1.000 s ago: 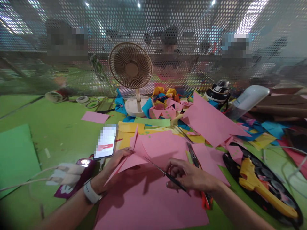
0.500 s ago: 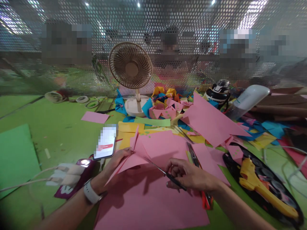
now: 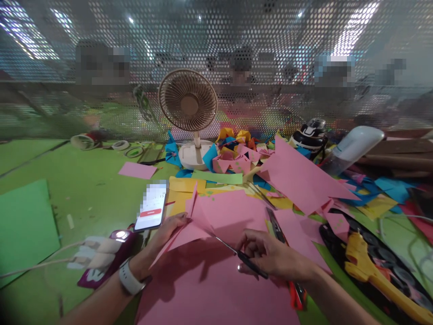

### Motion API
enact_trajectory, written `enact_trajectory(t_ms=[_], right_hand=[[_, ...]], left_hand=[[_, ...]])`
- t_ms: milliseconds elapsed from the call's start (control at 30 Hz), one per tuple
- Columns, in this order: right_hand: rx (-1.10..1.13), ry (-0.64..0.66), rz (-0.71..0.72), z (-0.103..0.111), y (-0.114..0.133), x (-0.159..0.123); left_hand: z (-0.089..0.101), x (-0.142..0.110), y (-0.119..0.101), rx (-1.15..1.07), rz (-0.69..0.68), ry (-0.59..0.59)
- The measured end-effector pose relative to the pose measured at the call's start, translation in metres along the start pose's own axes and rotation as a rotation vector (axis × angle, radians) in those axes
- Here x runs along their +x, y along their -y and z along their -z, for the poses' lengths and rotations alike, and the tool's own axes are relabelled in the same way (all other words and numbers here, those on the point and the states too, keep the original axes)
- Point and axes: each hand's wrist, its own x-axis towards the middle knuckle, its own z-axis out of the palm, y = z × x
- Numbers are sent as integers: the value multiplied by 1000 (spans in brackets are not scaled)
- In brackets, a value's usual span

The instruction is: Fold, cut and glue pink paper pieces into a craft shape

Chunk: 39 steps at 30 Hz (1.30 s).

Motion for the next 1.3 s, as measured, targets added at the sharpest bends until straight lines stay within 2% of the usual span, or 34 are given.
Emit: enact_trajectory(t_ms=[233,333,533,633,967,1167,1300], right_hand=[[28,-15,12,-1,-1,0],[37,-18,9,-1,-1,0],[34,-42,4,-2,-1,0],[47,-53,-13,-3,-1,1],[53,-60,-23,-4,-6,2],[84,-19,-77,-7,1,0],[98,-16,-54,-8,4,0]], left_hand=[[1,7,18,-53,91,-203],[1,7,19,-44,88,-182],[0,1,-1,12,93,-137],[-1,1,-3,-1,90,-130],[2,8,12,-71,62,-122],[3,12,29,-149,30,-97],[2,9,30,-154,51,-101]])
